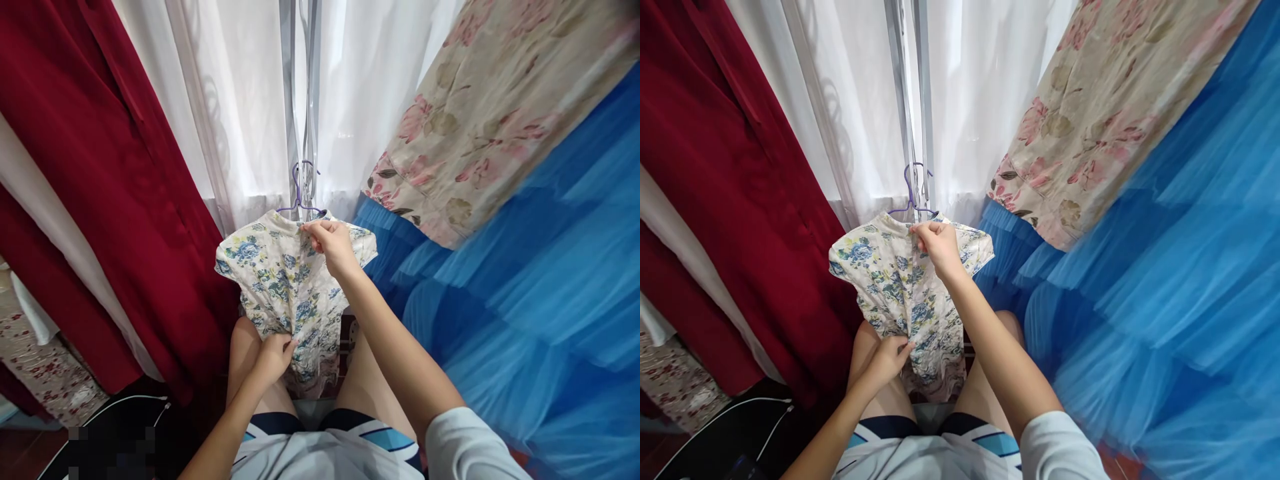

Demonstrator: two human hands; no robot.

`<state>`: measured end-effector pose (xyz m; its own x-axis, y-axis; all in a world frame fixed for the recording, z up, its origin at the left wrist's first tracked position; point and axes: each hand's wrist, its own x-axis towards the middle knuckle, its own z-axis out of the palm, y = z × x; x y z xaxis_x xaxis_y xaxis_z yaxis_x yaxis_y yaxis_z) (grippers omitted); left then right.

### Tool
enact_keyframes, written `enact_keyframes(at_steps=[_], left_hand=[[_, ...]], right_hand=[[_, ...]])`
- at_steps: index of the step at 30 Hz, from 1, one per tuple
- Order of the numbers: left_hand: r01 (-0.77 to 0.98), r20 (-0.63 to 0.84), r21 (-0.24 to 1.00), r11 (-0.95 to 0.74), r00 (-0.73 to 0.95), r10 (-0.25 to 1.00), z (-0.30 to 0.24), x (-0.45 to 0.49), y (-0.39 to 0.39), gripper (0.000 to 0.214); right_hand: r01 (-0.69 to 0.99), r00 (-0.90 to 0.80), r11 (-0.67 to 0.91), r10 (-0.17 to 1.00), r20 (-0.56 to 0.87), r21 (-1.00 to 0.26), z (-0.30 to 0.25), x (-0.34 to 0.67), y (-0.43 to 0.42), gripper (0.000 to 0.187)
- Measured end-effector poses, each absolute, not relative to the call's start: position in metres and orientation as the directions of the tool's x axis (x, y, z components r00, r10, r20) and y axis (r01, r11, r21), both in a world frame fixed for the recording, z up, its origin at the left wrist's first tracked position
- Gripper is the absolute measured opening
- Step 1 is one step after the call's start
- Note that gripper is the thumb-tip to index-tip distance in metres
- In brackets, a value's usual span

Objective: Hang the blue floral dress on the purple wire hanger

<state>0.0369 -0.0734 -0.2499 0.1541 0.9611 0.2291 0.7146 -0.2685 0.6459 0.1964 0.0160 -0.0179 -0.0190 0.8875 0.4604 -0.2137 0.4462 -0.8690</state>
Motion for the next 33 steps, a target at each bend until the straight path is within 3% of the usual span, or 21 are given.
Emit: enact_keyframes(at_steps=[3, 7, 10, 13, 16, 20, 23, 25, 28, 33], left_hand=[[0.651, 0.336, 0.674, -0.348, 0.149, 0.930, -0.222, 0.035, -0.060, 0.026], [0.460, 0.663, 0.673, -0.579, -0.029, 0.748, -0.142, 0.038, -0.041, 0.025], [0.448, 0.810, 0.553, -0.702, -0.091, 0.580, -0.073, 0.042, -0.025, 0.035], [0.542, 0.861, 0.403, -0.737, 0.047, 0.506, -0.030, 0.046, -0.010, 0.026], [0.607, 0.871, 0.321, -0.727, 0.112, 0.479, -0.017, 0.053, -0.004, 0.020], [0.620, 0.901, 0.346, -0.704, -0.012, 0.433, -0.015, 0.043, 0.000, 0.020], [0.592, 0.886, 0.454, -0.666, -0.226, 0.404, -0.017, 0.003, 0.020, 0.022], [0.525, 0.820, 0.571, -0.631, -0.409, 0.402, -0.027, -0.035, 0.042, 0.023], [0.286, 0.556, 0.796, -0.533, -0.693, 0.459, -0.060, -0.080, 0.071, 0.023], [0.201, 0.423, 0.886, -0.418, -0.720, 0.550, -0.144, -0.078, 0.073, 0.021]], right_hand=[[-0.191, -0.034, 0.448, 0.886, 0.462, -0.874, -0.019, 0.199, 0.012, 0.014], [-0.120, -0.049, 0.480, 0.872, 0.488, -0.869, -0.022, 0.197, 0.004, 0.015], [-0.079, -0.067, 0.516, 0.851, 0.521, -0.853, -0.023, 0.194, -0.002, 0.017], [-0.057, -0.067, 0.554, 0.828, 0.557, -0.830, -0.023, 0.193, -0.001, 0.020], [-0.013, -0.030, 0.576, 0.817, 0.576, -0.818, -0.031, 0.192, 0.008, 0.022], [0.209, -0.037, 0.633, 0.767, 0.640, -0.746, -0.056, 0.191, 0.019, 0.020], [0.387, -0.143, 0.636, 0.756, 0.638, -0.667, -0.079, 0.196, 0.017, 0.019], [0.408, -0.195, 0.612, 0.783, 0.590, -0.677, -0.091, 0.202, 0.013, 0.018], [0.365, -0.227, 0.572, 0.820, 0.526, -0.735, -0.103, 0.208, 0.004, 0.017], [0.269, -0.212, 0.524, 0.851, 0.481, -0.808, -0.119, 0.219, -0.005, 0.017]])
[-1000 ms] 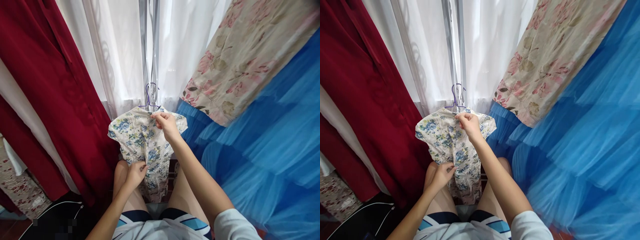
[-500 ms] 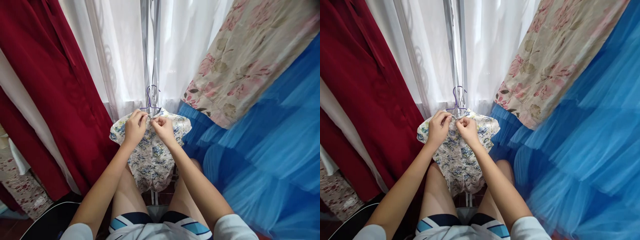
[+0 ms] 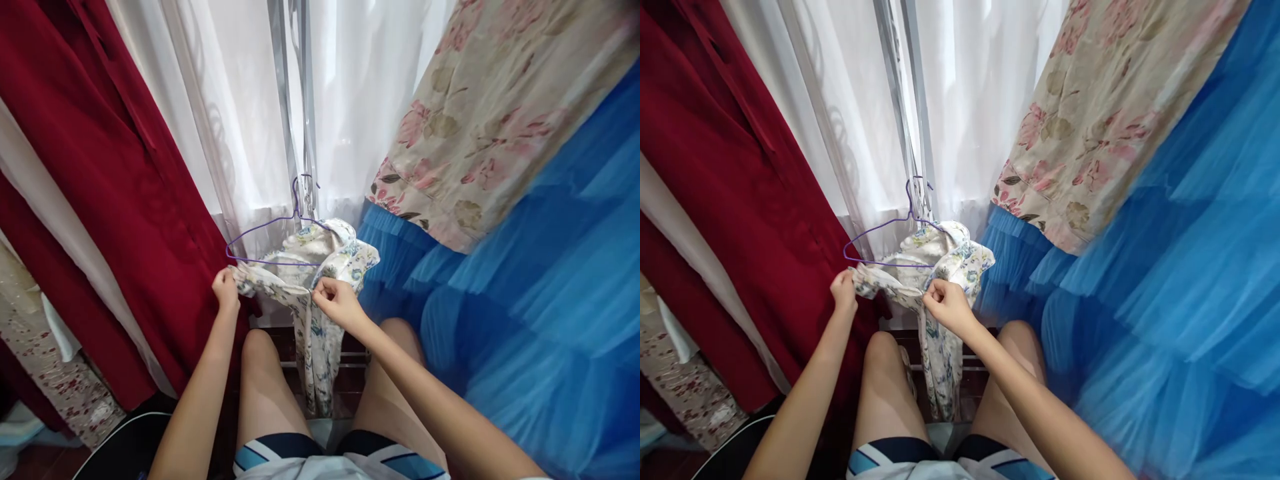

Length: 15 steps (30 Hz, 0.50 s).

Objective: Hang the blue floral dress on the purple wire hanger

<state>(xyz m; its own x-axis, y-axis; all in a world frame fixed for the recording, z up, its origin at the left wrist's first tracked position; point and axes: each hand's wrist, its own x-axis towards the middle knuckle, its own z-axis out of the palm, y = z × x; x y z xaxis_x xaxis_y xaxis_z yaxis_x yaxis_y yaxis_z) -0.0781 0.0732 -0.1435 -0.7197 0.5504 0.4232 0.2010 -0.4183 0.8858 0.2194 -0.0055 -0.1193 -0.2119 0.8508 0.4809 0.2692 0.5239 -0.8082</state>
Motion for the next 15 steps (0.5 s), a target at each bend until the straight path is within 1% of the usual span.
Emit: enact_keyframes(at_steps=[2, 4, 8, 9, 11, 12, 14, 15], left_hand=[[0.198, 0.422, 0.896, -0.397, -0.657, 0.625, -0.173, -0.057, 0.063, 0.023], [0.201, 0.433, 0.897, -0.395, -0.591, 0.681, -0.194, -0.031, 0.052, 0.025], [0.182, 0.459, 0.888, -0.422, -0.399, 0.794, -0.208, 0.031, 0.029, 0.026], [0.171, 0.465, 0.885, -0.432, -0.333, 0.820, -0.206, 0.046, 0.022, 0.026], [0.165, 0.497, 0.866, -0.473, -0.174, 0.850, -0.196, 0.076, 0.007, 0.026], [0.169, 0.521, 0.848, -0.503, -0.084, 0.850, -0.189, 0.090, -0.001, 0.026], [0.178, 0.564, 0.801, -0.571, 0.095, 0.820, -0.175, 0.114, -0.016, 0.024], [0.177, 0.574, 0.782, -0.597, 0.168, 0.801, -0.169, 0.124, -0.022, 0.024]], right_hand=[[0.231, -0.182, 0.482, 0.875, 0.449, -0.845, -0.134, 0.230, -0.004, 0.019], [0.207, -0.150, 0.409, 0.911, 0.384, -0.889, -0.154, 0.243, -0.002, 0.021], [0.244, -0.126, 0.287, 0.957, 0.263, -0.926, -0.195, 0.268, -0.009, 0.023], [0.264, -0.151, 0.274, 0.959, 0.241, -0.925, -0.201, 0.274, -0.014, 0.021], [0.305, -0.261, 0.289, 0.942, 0.212, -0.907, -0.209, 0.282, -0.030, 0.011], [0.322, -0.329, 0.313, 0.922, 0.204, -0.893, -0.209, 0.284, -0.038, 0.017], [0.327, -0.442, 0.363, 0.875, 0.198, -0.873, -0.207, 0.287, -0.054, 0.045], [0.305, -0.467, 0.364, 0.862, 0.195, -0.880, -0.204, 0.287, -0.061, 0.050]])
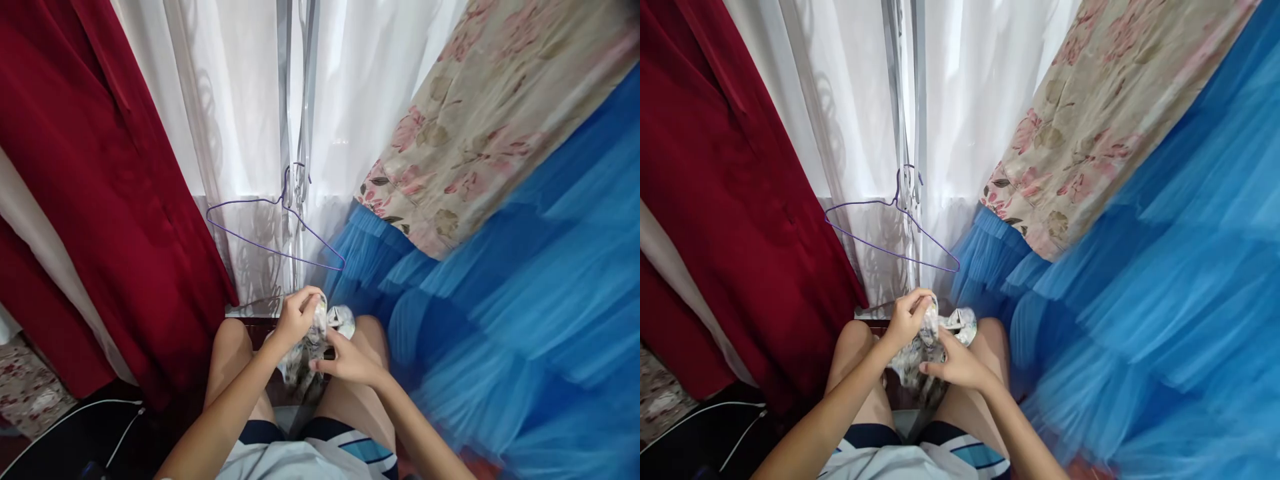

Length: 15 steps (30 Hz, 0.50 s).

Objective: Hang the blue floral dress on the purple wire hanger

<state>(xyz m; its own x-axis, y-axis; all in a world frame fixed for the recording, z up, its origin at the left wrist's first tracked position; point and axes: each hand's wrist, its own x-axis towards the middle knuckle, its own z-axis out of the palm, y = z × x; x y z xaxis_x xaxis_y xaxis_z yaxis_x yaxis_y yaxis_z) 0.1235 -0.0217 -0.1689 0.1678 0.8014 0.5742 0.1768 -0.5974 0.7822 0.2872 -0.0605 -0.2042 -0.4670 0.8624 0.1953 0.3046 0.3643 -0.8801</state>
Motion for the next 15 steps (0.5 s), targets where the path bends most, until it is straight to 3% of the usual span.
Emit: enact_keyframes(at_steps=[4, 6, 9, 12, 15], left_hand=[[0.079, 0.487, 0.840, -0.536, 0.324, 0.811, -0.157, 0.143, -0.033, 0.023], [-0.031, 0.361, 0.923, -0.383, 0.414, 0.836, -0.162, 0.140, -0.035, 0.025], [-0.121, 0.207, 0.978, -0.168, 0.592, 0.779, -0.183, 0.128, -0.042, 0.037], [-0.015, 0.109, 0.991, -0.134, 0.674, 0.731, -0.210, 0.116, -0.056, 0.040], [0.151, 0.020, 0.979, -0.139, 0.603, 0.797, -0.223, 0.104, -0.067, 0.039]], right_hand=[[0.095, -0.420, 0.195, 0.897, 0.138, -0.976, -0.193, 0.288, -0.069, 0.033], [0.001, -0.366, 0.139, 0.922, 0.129, -0.990, -0.186, 0.292, -0.067, 0.034], [-0.053, -0.254, 0.143, 0.955, 0.151, -0.988, -0.168, 0.304, -0.064, 0.030], [-0.010, -0.164, 0.212, 0.964, 0.211, -0.977, -0.140, 0.326, -0.057, 0.028], [0.095, -0.060, 0.405, 0.914, 0.401, -0.910, -0.099, 0.353, -0.031, 0.023]])
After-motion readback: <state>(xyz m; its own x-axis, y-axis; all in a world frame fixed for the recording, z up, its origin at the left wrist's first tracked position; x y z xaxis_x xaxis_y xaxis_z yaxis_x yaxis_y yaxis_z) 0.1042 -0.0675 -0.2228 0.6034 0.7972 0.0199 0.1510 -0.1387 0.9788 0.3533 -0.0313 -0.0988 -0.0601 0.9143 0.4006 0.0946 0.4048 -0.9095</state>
